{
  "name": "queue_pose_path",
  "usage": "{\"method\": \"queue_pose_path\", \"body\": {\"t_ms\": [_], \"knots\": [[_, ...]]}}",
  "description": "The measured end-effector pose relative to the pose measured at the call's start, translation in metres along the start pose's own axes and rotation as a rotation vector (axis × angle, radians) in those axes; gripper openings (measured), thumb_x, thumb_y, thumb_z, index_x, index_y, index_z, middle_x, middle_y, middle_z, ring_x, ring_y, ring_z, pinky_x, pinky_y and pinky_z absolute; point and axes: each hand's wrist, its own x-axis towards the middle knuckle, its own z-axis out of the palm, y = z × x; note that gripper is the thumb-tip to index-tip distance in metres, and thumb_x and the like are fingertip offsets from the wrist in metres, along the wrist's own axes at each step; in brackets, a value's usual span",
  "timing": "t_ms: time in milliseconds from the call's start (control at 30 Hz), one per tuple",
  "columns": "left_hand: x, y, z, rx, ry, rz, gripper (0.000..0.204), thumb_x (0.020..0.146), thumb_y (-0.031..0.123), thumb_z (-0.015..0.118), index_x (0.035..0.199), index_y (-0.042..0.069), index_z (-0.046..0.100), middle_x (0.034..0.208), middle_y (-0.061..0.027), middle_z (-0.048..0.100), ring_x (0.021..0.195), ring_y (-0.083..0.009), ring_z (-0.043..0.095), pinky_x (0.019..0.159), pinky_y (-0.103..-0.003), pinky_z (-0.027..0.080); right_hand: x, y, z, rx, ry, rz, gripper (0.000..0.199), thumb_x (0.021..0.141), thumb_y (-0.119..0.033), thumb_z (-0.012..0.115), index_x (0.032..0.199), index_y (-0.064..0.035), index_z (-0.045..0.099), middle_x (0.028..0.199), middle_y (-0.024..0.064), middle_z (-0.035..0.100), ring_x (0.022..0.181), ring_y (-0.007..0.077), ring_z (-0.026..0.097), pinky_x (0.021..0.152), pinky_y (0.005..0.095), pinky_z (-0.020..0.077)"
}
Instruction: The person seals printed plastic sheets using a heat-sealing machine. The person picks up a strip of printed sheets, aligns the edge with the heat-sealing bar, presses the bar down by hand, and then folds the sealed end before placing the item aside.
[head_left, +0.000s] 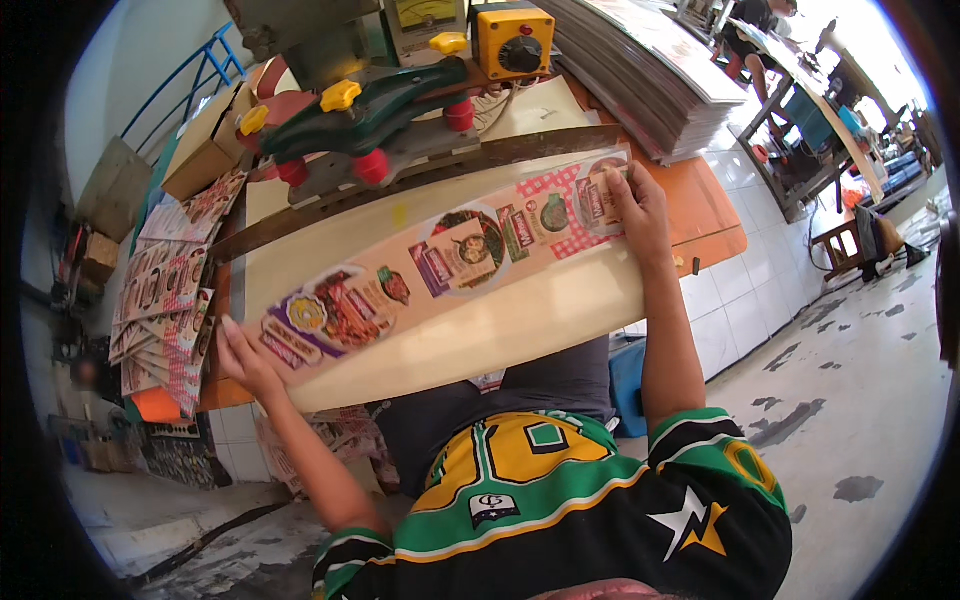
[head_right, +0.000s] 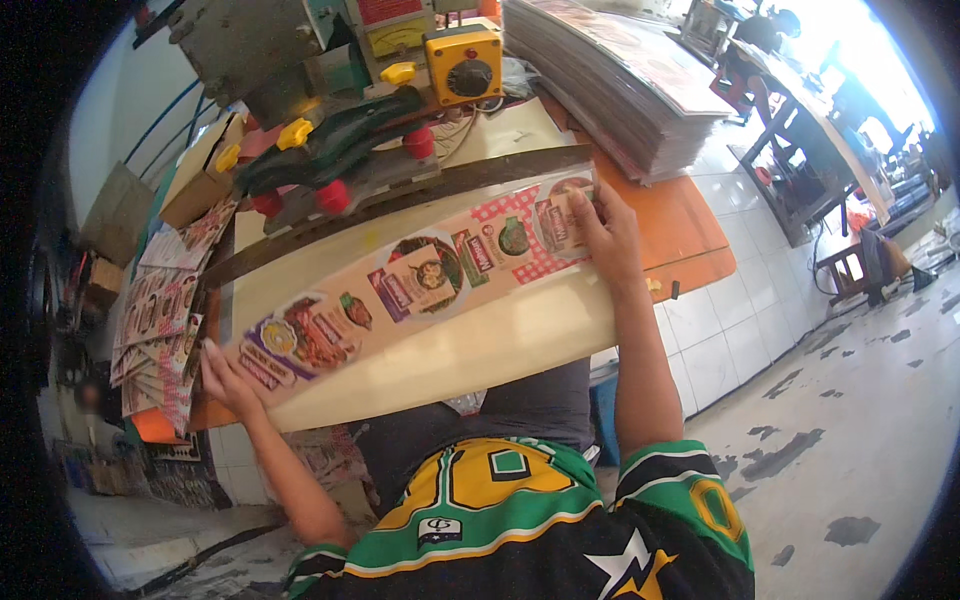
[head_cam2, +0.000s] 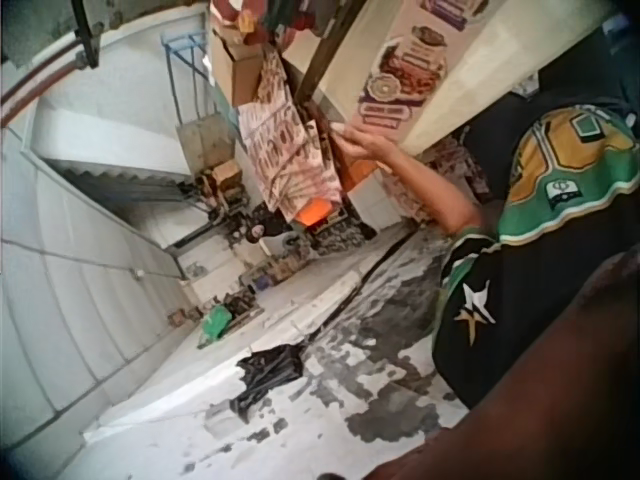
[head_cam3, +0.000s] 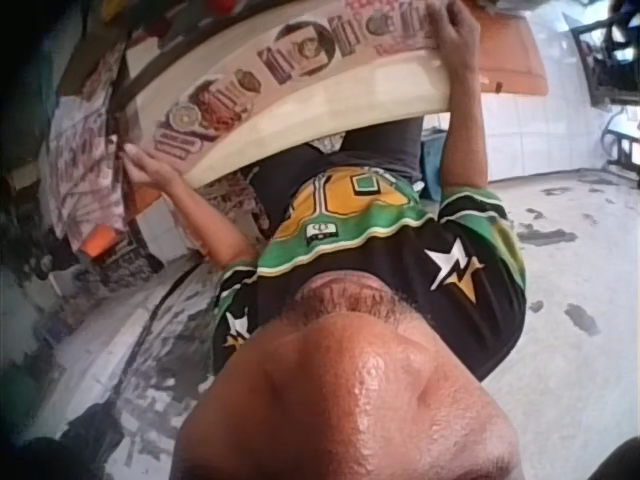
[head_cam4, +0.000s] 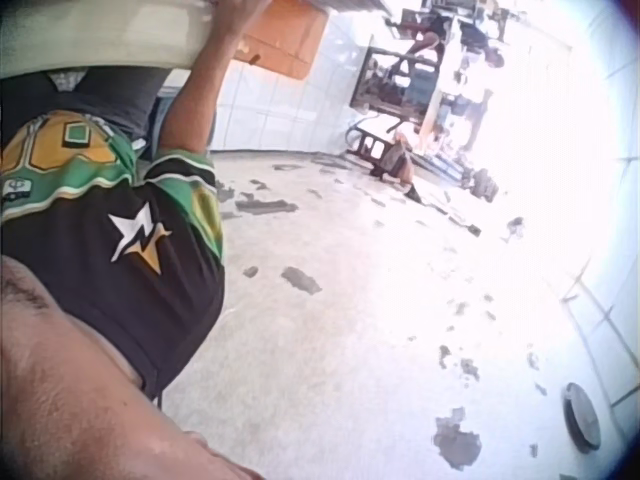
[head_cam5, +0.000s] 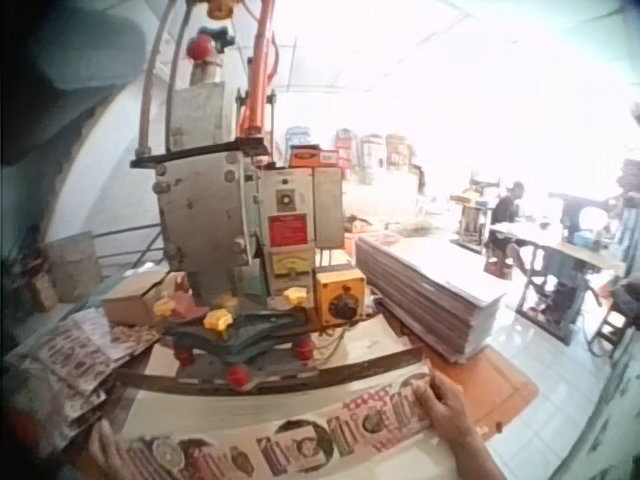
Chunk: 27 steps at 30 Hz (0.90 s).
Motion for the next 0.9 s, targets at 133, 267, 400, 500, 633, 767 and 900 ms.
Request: {"method": "queue_pose_path", "body": {"t_ms": [133,267,400,500,633,767,900], "knots": [[-0.048,0.011,-0.060,-0.166,-0.228,-0.276,0.039,0.108,0.031,0.055,0.090,-0.003,0.063,0.079,-0.0007,0.057,0.075,-0.0082,0.050,0.071,-0.025,0.043,0.001,0.005,-0.016,-0.006,-0.093,0.056,0.027,0.104,-0.028,0.065,0.099,-0.0015,0.069,0.080,-0.0053,0.060,0.070,0.0025,0.051,0.061,0.0225,0.0419],[-0.059,0.002,-0.118,-0.034,-0.550,-0.375,0.038,0.106,0.031,0.059,0.084,0.000,0.062,0.077,-0.0018,0.060,0.074,-0.0078,0.055,0.069,-0.024,0.045,-0.006,-0.014,-0.004,-0.033,-0.233,0.071,0.028,0.103,-0.029,0.066,0.091,-0.0033,0.066,0.077,-0.0059,0.058,0.069,0.0026,0.048,0.060,0.0236,0.0401],[-0.059,0.034,-0.118,0.016,-0.495,-0.416,0.033,0.105,0.027,0.062,0.086,0.000,0.061,0.077,-0.0025,0.061,0.072,-0.0083,0.057,0.066,-0.025,0.048,-0.024,-0.045,0.017,-0.146,-0.354,-0.037,0.029,0.100,-0.029,0.070,0.088,-0.0035,0.064,0.070,-0.0012,0.058,0.065,0.0051,0.048,0.058,0.0260,0.0406],[-0.058,0.056,-0.097,-0.025,-0.424,-0.347,0.028,0.104,0.023,0.062,0.089,0.000,0.061,0.079,-0.0029,0.062,0.073,-0.0097,0.059,0.067,-0.025,0.049,-0.044,-0.091,0.039,-0.254,-0.481,-0.056,0.029,0.097,-0.028,0.073,0.088,-0.0022,0.063,0.065,0.0043,0.055,0.060,0.0090,0.048,0.056,0.0285,0.0415],[-0.069,0.106,-0.035,-0.192,-0.497,-0.299,0.018,0.101,0.014,0.064,0.093,-0.002,0.063,0.085,-0.0051,0.064,0.078,-0.0126,0.061,0.071,-0.026,0.051,-0.065,-0.129,0.066,-0.247,-0.559,-0.131,0.025,0.095,-0.024,0.075,0.091,-0.0023,0.064,0.068,0.0112,0.061,0.058,0.0214,0.057,0.059,0.0325,0.0473],[-0.063,0.152,0.025,-0.203,-0.698,0.013,0.014,0.094,0.009,0.069,0.101,-0.003,0.068,0.092,-0.0094,0.066,0.085,-0.0171,0.063,0.078,-0.030,0.050,-0.072,-0.146,0.077,-0.251,-0.628,-0.139,0.024,0.093,-0.024,0.077,0.092,-0.0042,0.065,0.073,0.0138,0.065,0.063,0.0302,0.062,0.060,0.0354,0.0491],[-0.055,0.188,0.068,-0.322,-0.754,0.075,0.018,0.093,0.011,0.072,0.107,0.001,0.071,0.096,-0.0085,0.067,0.085,-0.0184,0.064,0.080,-0.030,0.050,-0.078,-0.148,0.081,-0.249,-0.650,-0.168,0.025,0.091,-0.025,0.078,0.091,-0.0047,0.063,0.073,0.0138,0.064,0.064,0.0339,0.063,0.060,0.0378,0.0487]]}}
